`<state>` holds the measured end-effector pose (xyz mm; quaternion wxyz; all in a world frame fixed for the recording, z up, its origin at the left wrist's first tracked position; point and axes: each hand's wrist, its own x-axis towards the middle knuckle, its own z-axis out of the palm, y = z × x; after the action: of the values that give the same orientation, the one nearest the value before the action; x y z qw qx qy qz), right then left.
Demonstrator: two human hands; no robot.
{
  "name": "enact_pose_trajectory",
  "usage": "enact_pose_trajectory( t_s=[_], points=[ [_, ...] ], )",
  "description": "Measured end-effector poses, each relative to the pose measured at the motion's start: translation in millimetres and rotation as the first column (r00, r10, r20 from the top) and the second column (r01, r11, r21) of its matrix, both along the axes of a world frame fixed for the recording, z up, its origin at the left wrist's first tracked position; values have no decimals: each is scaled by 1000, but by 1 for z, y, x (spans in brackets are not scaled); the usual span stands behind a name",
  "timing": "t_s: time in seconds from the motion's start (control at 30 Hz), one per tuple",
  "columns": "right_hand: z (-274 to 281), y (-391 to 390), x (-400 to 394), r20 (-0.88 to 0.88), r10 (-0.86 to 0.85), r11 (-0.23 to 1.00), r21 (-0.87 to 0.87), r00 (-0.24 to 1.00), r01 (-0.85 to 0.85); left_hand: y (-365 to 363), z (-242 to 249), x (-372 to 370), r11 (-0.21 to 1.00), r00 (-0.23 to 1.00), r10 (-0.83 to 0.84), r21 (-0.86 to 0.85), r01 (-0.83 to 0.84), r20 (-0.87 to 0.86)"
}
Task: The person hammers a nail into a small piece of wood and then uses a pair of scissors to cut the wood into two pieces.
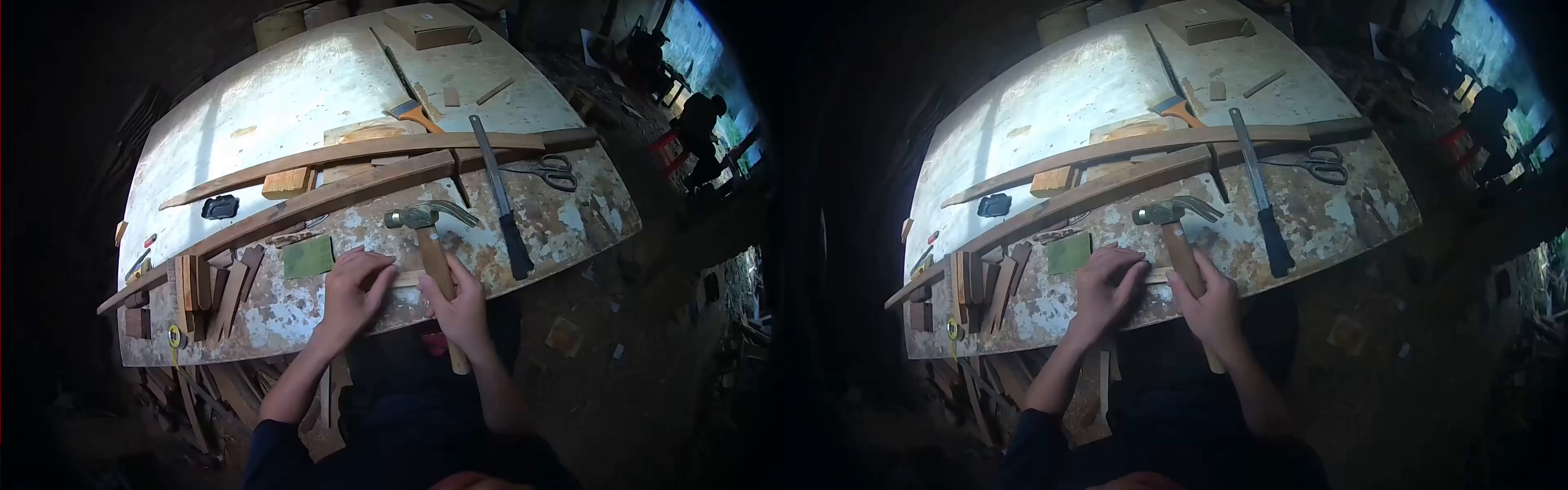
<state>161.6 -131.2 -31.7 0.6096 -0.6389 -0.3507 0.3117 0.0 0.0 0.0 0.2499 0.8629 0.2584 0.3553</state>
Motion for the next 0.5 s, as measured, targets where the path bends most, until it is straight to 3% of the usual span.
enact_pose_trajectory(
  t_s=[0.07, 0.3, 0.4, 0.5],
  points=[
    [3, 0, -1, -25, 7, 1000, -3, 1000, -7, 1, 0, -3, 998, 1000, 21, -52, -20, 18],
    [6, 2, -3, -79, 68, 998, 16, 995, -67, 7, 12, -18, 863, 988, 147, -483, -150, -43],
    [7, 2, -2, -102, 68, 998, 13, 992, -68, 12, 17, -29, 920, 980, -199, -343, 188, 4],
    [4, 1, -2, -115, 72, 997, 16, 991, -71, 8, 16, -34, 913, 946, -315, -299, 278, -82]
  ],
)
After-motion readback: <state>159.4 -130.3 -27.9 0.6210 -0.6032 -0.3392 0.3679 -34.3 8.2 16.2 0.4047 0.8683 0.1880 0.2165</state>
